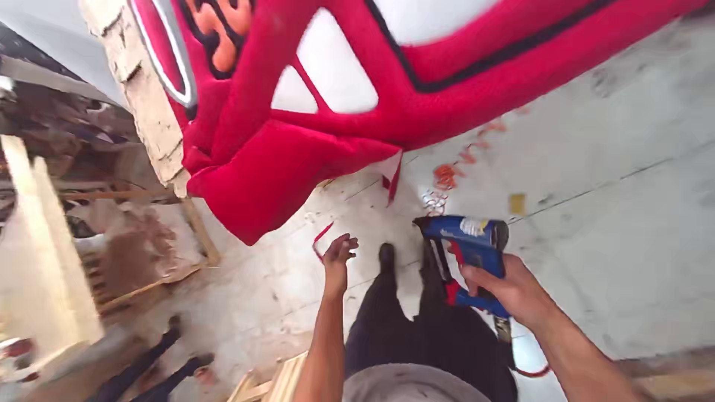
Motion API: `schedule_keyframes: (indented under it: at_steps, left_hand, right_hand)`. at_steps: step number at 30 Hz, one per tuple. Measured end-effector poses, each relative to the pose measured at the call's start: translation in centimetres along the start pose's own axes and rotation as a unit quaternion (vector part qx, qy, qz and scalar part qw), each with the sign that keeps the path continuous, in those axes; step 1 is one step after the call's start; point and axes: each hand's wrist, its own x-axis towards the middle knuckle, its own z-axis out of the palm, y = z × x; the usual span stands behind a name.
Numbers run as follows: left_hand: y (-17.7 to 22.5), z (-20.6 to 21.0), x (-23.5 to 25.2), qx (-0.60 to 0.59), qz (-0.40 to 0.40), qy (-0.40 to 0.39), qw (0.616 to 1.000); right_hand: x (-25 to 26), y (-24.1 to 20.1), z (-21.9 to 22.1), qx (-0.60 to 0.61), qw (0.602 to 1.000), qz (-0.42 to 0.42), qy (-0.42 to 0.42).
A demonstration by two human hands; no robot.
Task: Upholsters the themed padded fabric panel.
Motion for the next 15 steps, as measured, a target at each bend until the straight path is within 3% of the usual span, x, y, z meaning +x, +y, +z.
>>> schedule_keyframes:
  at_steps: [3,7,10,15]
  left_hand:
    - [4.9,3.4,-1.2,-0.126,0.002,-0.026,0.992]
    - [12.9,6.0,-0.8,-0.281,0.017,-0.04,0.959]
    - [15.9,6.9,0.4,-0.4,-0.006,-0.055,0.915]
    - [18.3,8.2,3.5,-0.551,-0.046,-0.049,0.832]
  right_hand:
    - [-7.0,-6.6,-3.8,-0.27,0.955,-0.08,0.096]
    - [-11.3,-15.2,-5.2,-0.321,0.914,-0.23,0.088]
    - [-11.4,-21.5,-3.6,-0.364,0.875,-0.307,0.088]
    - [-4.9,-31.0,1.7,-0.518,0.75,-0.388,0.136]
